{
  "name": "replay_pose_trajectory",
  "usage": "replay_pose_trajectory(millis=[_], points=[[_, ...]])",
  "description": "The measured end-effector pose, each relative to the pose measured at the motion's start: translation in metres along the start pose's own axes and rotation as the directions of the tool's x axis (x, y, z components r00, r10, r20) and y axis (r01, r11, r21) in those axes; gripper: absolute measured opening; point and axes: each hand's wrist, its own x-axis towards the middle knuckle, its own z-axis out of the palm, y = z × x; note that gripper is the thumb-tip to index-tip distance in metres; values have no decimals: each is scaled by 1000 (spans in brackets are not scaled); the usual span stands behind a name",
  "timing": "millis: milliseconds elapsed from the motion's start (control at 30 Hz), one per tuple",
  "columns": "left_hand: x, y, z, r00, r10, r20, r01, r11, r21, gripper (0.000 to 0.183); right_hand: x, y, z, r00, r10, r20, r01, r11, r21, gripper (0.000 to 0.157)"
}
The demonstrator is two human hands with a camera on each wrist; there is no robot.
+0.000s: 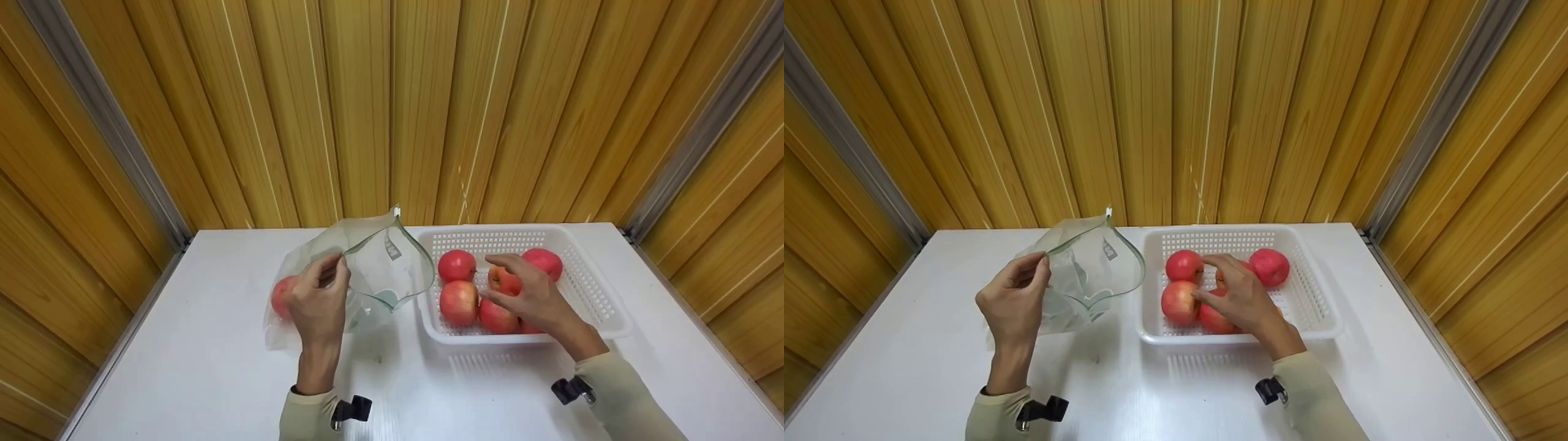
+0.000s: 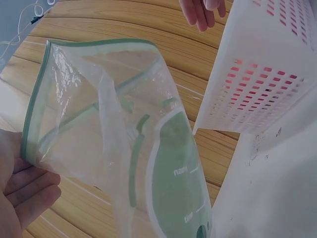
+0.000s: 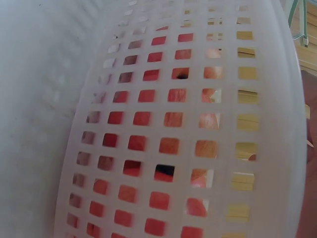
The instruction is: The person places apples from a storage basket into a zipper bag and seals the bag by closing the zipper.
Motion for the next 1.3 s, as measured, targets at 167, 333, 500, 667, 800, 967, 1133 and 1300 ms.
replay_pose_trajectory(millis=[167, 333, 500, 667, 800, 967, 1133, 1300], points=[[-1, 1, 2, 1000, 8, 0, -8, 1000, -8, 6, -4, 3, -1, 999, 23, 41, -23, 1000, 17, 69], [-1, 0, 2, 1000, 21, 6, -21, 1000, -2, 9, -5, 5, 0, 994, 64, 91, -67, 998, 22, 73], [0, -1, 3, 1000, 20, 13, -20, 1000, -13, 9, -6, 5, -1, 983, 109, 151, -111, 994, 8, 77], [0, -3, 5, 1000, 11, 25, -10, 999, -39, 10, -9, 6, -2, 964, 145, 222, -148, 989, -3, 76], [1, -3, 6, 1000, -9, 25, 10, 999, -51, 8, -11, 8, -2, 952, 161, 260, -161, 987, -21, 77], [2, -3, 8, 998, -48, 33, 49, 998, -37, 7, -13, 11, 0, 953, 150, 264, -137, 988, -66, 74], [3, -3, 11, 994, -96, 53, 98, 994, -38, 8, -13, 10, 0, 939, 198, 282, -176, 979, -101, 67], [6, -4, 16, 989, -144, 44, 147, 987, -59, 7, -11, 9, 0, 933, 213, 291, -192, 976, -99, 68]])
